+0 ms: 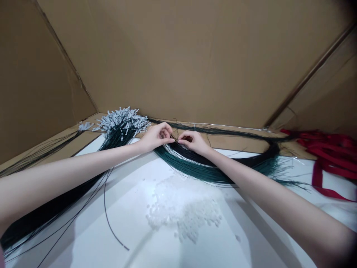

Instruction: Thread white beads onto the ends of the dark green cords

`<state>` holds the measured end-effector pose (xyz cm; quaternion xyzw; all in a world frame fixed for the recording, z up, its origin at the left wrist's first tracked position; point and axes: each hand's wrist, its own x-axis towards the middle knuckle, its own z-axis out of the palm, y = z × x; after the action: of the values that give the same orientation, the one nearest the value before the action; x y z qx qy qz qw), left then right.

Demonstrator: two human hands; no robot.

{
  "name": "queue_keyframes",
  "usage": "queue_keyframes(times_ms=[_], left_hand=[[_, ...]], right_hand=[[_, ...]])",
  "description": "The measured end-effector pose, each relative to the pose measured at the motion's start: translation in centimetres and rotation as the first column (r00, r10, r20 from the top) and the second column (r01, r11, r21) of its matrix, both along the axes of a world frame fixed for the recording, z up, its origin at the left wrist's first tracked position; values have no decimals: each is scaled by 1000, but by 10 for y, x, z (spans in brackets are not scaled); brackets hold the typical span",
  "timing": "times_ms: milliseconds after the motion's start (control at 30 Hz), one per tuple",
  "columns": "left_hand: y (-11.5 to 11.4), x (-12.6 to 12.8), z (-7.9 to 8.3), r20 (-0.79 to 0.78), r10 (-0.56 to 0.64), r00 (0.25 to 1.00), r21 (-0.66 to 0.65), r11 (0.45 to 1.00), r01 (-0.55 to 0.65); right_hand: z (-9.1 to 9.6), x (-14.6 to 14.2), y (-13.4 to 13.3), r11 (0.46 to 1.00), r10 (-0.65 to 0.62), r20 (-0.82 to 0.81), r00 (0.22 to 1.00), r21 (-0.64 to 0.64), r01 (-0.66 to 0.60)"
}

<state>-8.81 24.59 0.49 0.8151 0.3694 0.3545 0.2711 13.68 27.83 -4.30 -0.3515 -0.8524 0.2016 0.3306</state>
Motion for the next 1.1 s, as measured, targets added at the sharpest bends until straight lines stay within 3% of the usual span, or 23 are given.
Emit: queue_keyframes(times_ms=[267, 533, 800, 967, 1100], left_hand=[[9, 17, 2, 77, 36, 996, 16, 999, -37], [21, 18, 24, 268, 71, 961, 27, 996, -81], [33, -8, 54, 406, 156, 900, 15, 984, -178], [38, -34, 71, 459, 236, 856, 23, 961, -277], [33, -64, 96, 504, 294, 812, 80, 920, -383]], right_hand=[[8, -12, -6, 998, -63, 6, 998, 29, 63], [20, -9, 6, 981, -183, 77, 980, 78, 177], [22, 7, 44, 971, -234, 173, 957, 86, 222], [18, 21, 54, 968, -251, 188, 950, 70, 242], [18, 25, 58, 961, -276, 170, 946, 43, 273]])
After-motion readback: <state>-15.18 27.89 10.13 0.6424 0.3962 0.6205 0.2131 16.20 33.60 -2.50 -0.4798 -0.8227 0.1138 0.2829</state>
